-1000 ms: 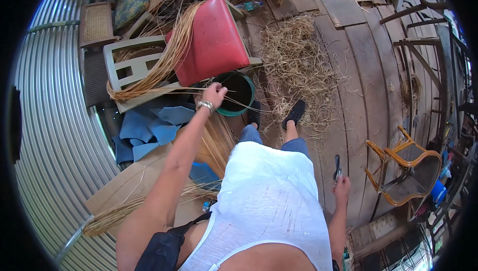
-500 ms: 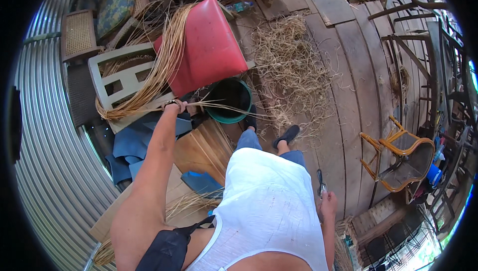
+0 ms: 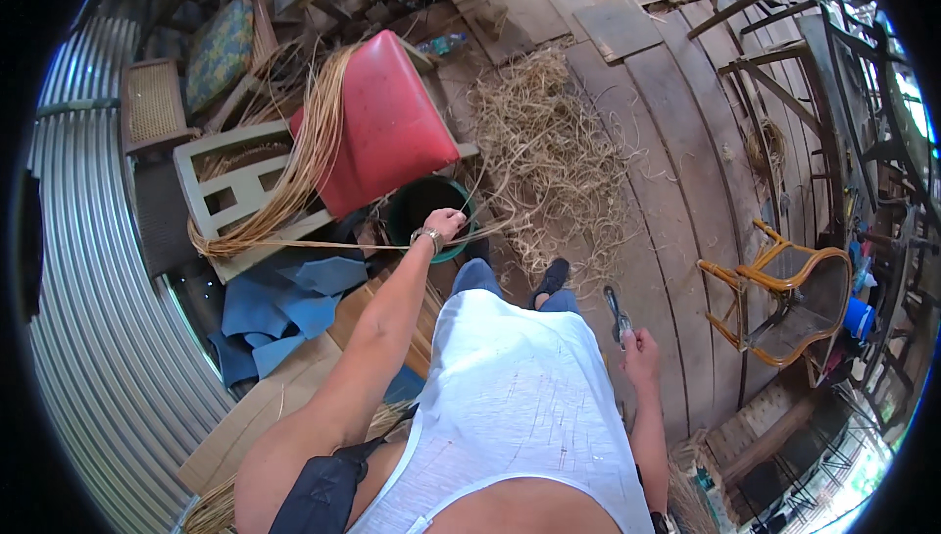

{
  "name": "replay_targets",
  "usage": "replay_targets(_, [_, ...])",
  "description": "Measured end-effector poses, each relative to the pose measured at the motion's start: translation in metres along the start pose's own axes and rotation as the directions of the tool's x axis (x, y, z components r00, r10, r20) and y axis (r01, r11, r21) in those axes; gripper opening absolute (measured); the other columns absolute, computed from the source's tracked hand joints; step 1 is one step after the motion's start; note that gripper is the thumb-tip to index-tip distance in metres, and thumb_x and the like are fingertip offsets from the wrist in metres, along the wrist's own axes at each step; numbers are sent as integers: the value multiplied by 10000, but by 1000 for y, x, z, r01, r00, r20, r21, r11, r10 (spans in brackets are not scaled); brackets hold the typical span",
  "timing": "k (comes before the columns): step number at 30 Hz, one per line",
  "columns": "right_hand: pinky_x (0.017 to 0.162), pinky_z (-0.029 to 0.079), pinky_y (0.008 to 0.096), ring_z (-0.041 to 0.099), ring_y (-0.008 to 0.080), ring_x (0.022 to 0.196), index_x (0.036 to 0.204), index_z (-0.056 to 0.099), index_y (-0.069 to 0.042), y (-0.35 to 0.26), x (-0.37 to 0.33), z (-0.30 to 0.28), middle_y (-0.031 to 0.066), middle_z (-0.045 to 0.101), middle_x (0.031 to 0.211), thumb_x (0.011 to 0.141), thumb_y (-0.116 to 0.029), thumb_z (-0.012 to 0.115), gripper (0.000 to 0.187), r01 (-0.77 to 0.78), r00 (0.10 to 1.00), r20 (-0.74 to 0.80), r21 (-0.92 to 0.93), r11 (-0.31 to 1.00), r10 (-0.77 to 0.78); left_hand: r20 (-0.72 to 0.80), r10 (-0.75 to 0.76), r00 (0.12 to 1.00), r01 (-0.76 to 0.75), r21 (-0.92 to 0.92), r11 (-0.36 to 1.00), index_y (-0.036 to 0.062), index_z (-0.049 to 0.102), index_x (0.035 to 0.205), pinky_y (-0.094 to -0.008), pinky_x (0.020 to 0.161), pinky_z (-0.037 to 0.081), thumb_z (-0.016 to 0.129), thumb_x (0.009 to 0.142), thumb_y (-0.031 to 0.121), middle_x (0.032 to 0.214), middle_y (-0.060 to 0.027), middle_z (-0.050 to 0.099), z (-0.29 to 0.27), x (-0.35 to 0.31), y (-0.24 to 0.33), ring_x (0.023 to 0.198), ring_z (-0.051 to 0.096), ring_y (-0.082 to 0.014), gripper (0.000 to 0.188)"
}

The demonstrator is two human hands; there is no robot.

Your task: The person strips the outer layer from thin rattan strips using a knife. They repeatedly pull the strips through the blade to remove the bark, creating a pile of shavings on the floor. The person occasionally pauses to adjust the bundle of rattan or look around the workshop.

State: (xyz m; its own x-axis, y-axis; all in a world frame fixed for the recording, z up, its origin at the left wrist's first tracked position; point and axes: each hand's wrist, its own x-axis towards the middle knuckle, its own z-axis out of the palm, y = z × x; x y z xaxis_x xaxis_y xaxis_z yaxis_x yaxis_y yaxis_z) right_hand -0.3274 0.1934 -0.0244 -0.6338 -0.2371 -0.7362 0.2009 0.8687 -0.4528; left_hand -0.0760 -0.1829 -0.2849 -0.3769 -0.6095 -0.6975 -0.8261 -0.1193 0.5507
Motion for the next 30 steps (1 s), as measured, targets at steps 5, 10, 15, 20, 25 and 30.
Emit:
replay_targets(5, [406,420,267,510,102,445,862,567,-16,15,24,-9,63,616,657,917,-233,579,224,82,995,62,-18,997,-80,292,-104,951,224,-414,882,74,686,1002,-240,557,512,503,954,240,841,-46,677,-44,-46,57,721,677,-138,251])
replay_targets(10, [366,387,265,496,100,427,816,547,-22,27,54,-39,63,586,619,913,-245,588,247,192,981,27,14,981,-193,-70,-535,842,516,392,762,107,644,1137,-365,709,559,475,928,295,1015,-95,679,-68,-82,54,835,693,-264,329])
replay_targets(15, [373,402,275,521,112,442,785,557,-29,84,62,-77,59,579,612,904,-233,595,239,179,981,-87,63,982,-173,-230,-373,899,438,441,784,110,647,1145,-410,802,538,487,905,337,1066,-121,670,-101,-156,-4,911,673,-304,367])
replay_targets(20, [403,435,290,567,141,481,816,590,-31,140,75,-83,75,609,638,886,-225,600,206,140,945,-298,-7,990,-136,119,-129,985,9,699,715,109,655,1130,-421,848,513,495,898,352,1084,-133,665,-61,-178,-86,957,655,-309,372])
replay_targets(25, [482,475,333,598,168,520,811,617,-29,130,61,-56,102,641,689,857,-284,599,260,70,976,-213,89,994,-49,395,-202,896,-204,770,604,108,664,1115,-432,895,487,503,892,367,1101,-144,660,-20,-178,-137,1003,636,-315,378])
replay_targets(30, [484,490,333,625,157,541,829,619,-15,97,24,-48,113,656,719,856,-310,587,298,59,993,-104,87,994,-50,463,-94,881,-400,836,376,82,680,1054,-441,889,490,590,838,364,1076,-165,664,-24,-153,-82,982,637,-338,367])
